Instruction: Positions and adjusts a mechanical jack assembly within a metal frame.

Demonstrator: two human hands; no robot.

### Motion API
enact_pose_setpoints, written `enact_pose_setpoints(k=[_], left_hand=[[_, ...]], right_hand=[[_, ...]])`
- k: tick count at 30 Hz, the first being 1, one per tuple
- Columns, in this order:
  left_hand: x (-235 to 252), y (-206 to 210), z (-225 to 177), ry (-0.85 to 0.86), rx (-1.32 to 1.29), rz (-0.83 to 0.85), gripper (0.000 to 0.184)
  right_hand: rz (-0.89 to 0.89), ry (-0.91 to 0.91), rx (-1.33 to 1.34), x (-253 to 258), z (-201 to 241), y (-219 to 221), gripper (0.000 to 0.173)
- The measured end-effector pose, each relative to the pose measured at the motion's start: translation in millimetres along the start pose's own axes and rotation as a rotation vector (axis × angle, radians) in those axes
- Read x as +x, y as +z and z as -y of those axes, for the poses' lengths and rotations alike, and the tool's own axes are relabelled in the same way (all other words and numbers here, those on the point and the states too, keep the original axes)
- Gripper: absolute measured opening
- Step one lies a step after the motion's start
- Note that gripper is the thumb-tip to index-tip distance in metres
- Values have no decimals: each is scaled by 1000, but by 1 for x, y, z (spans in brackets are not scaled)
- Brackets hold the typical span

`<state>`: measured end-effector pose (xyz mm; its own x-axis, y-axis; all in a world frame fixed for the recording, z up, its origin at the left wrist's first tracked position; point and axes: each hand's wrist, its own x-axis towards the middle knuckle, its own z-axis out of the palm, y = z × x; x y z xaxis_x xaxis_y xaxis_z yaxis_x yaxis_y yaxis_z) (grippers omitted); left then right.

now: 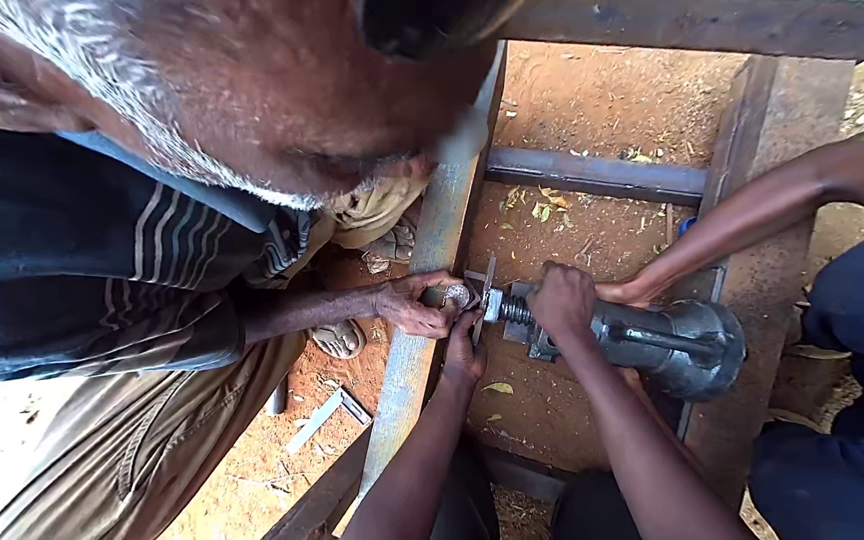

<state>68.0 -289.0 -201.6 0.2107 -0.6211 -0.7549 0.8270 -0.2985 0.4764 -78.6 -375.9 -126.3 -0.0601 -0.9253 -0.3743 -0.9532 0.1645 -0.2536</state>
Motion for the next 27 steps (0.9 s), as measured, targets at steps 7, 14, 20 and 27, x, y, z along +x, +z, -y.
enact_pose_setpoints(k=[7, 14, 20, 27], left_hand=[[-34, -13, 30, 27, 137, -82, 73], [-53, 46, 94, -499, -7, -230, 67], [-90, 102, 56, -287, -157, -515, 40], [-83, 85, 44, -359, -90, -496, 38]], right_hand=[[590, 85, 164, 77, -29, 0, 55], [756, 101, 94, 39, 17, -45, 42], [580, 99, 143, 69, -27, 12, 40], [229, -13, 54, 22, -18, -1, 48]])
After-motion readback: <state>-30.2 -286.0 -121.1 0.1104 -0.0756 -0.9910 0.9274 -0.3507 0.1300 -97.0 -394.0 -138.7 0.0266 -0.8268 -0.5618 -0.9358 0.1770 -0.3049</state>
